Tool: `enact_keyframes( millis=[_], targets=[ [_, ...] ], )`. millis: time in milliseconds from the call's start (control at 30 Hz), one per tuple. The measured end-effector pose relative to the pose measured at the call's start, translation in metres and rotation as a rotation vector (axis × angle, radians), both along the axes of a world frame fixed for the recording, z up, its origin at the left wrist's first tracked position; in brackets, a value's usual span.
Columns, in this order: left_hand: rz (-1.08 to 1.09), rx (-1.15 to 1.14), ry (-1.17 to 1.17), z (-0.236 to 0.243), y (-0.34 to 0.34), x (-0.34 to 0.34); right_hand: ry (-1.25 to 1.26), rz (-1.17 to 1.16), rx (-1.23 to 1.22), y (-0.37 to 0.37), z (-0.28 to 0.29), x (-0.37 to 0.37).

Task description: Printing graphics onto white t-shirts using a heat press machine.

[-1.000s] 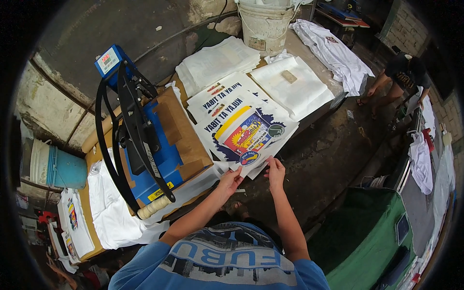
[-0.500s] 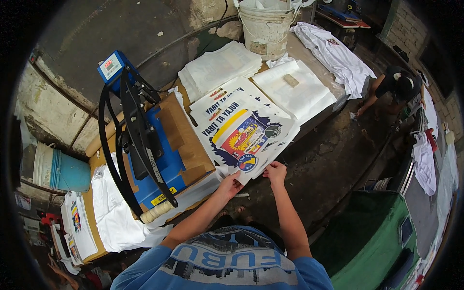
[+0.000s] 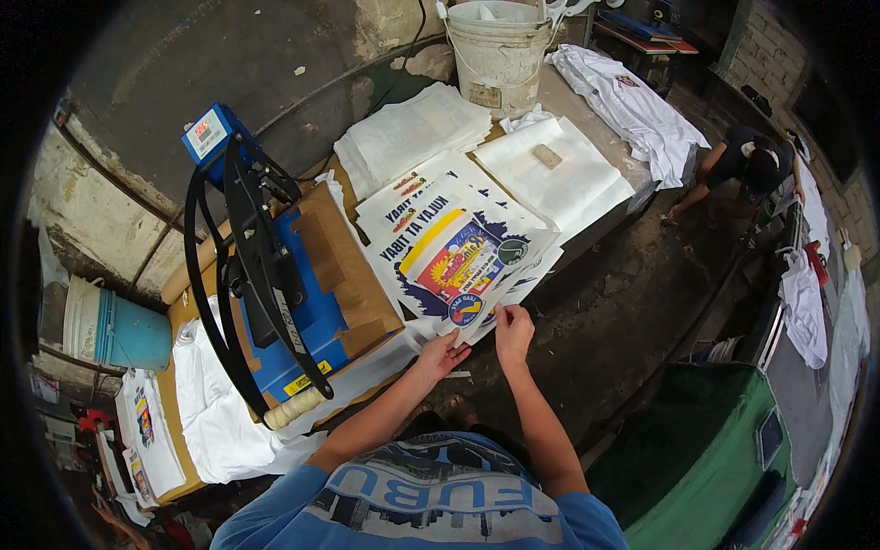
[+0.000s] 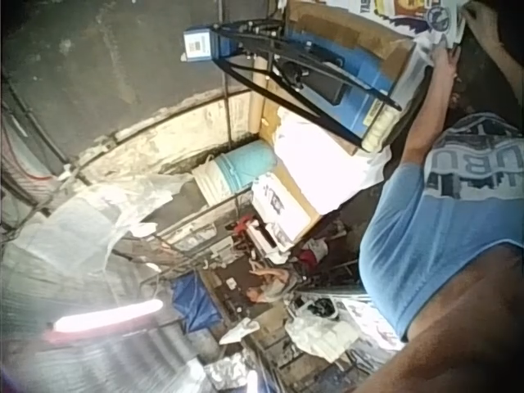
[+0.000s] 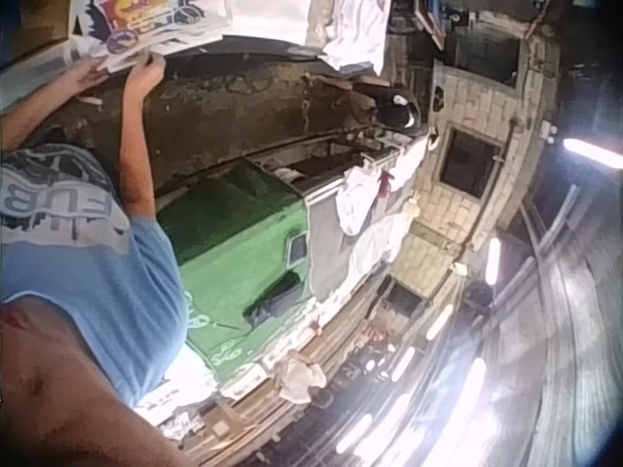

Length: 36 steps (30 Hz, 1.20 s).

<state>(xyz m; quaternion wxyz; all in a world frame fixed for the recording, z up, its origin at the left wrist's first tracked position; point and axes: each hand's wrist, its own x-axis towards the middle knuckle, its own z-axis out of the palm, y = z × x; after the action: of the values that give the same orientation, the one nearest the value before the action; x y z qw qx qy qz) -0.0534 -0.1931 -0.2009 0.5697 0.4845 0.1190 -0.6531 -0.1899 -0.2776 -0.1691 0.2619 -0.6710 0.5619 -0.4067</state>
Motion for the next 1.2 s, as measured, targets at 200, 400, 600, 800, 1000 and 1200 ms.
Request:
enact_keyframes(
  millis=[200, 400, 600, 800, 1000, 1200],
  targets=[
    [-0.051, 0.019, -0.108, 0.002, 0.0, -0.008, 0.005, 0.136, 0.182, -0.005, -0.011, 0.009],
    [-0.008, -0.097, -0.023, 0.009, 0.006, -0.017, -0.269, 0.051, 0.42, -0.034, -0.024, 0.001],
    [-0.046, -0.124, 0.007, 0.001, 0.012, -0.019, -0.326, 0.085, 0.517, -0.047, -0.009, -0.009],
    [-0.105, -0.154, -0.047, -0.009, 0.002, -0.016, -0.292, 0.258, 0.791, -0.055, 0.0, -0.029],
    [-0.123, -0.044, -0.151, -0.001, 0.003, -0.002, 0.042, 0.231, 0.685, -0.051, 0.001, -0.032],
    [-0.145, 0.006, -0.242, 0.007, 0.002, 0.001, -0.566, 0.303, 0.881, -0.039, -0.032, -0.038]
  ],
)
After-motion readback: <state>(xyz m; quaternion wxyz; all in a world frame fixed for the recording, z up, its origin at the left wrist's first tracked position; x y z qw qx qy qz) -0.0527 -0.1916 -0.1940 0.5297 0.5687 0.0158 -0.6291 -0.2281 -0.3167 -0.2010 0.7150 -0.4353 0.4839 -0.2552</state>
